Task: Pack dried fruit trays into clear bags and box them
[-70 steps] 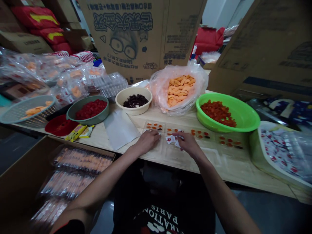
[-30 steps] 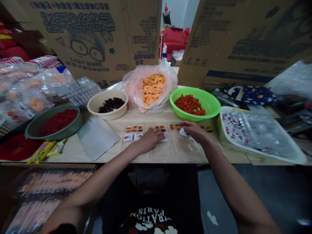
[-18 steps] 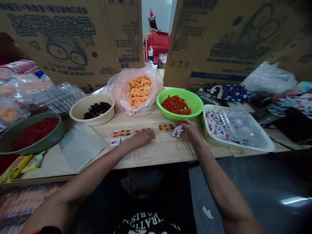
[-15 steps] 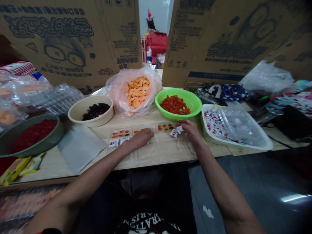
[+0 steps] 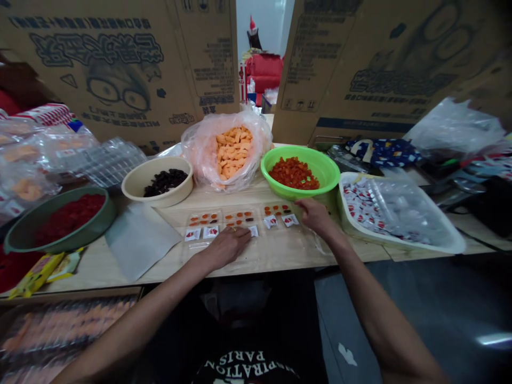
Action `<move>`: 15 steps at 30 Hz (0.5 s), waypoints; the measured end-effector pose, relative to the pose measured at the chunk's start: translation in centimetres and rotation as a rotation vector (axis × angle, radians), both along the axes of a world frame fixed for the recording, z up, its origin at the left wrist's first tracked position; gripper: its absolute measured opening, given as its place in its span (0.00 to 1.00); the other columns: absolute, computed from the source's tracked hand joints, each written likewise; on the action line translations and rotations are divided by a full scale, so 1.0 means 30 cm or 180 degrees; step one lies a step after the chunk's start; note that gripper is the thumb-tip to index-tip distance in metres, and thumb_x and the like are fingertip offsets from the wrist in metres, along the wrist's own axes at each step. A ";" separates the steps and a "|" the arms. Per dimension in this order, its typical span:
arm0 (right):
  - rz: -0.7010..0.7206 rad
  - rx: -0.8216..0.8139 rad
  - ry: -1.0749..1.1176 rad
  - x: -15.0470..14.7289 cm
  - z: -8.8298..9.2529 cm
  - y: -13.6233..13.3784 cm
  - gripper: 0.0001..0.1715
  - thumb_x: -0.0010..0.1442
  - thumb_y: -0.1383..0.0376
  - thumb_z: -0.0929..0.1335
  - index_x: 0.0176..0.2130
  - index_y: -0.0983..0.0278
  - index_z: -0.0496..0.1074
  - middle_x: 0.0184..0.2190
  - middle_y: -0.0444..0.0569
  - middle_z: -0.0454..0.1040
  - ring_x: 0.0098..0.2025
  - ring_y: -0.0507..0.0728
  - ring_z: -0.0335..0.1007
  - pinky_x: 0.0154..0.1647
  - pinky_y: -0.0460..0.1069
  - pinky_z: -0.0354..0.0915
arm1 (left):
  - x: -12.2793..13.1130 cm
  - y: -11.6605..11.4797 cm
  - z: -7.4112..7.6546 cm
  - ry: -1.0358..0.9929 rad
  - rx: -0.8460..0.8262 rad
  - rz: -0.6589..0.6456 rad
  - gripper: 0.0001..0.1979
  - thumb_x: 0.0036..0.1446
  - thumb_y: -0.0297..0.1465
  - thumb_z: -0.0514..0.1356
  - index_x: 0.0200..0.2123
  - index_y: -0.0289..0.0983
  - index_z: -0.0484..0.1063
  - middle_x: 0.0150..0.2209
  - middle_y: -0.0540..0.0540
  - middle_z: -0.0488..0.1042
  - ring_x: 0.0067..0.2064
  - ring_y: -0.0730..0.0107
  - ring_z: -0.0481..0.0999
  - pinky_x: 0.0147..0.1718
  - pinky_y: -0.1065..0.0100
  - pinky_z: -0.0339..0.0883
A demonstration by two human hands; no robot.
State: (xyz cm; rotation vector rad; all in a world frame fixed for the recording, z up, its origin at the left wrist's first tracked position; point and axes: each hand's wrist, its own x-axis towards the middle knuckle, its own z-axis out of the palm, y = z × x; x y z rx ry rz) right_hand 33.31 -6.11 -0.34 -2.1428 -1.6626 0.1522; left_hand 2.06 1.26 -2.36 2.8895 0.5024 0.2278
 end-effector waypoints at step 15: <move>-0.0890 -0.0580 -0.0776 0.239 0.139 -0.134 0.25 0.63 0.72 0.60 0.56 0.68 0.73 0.53 0.61 0.75 0.55 0.63 0.70 0.54 0.53 0.64 | 0.306 -0.105 -0.017 0.0489 0.0231 0.0225 0.34 0.70 0.48 0.47 0.68 0.30 0.54 0.71 0.31 0.52 0.72 0.44 0.50 0.67 0.46 0.47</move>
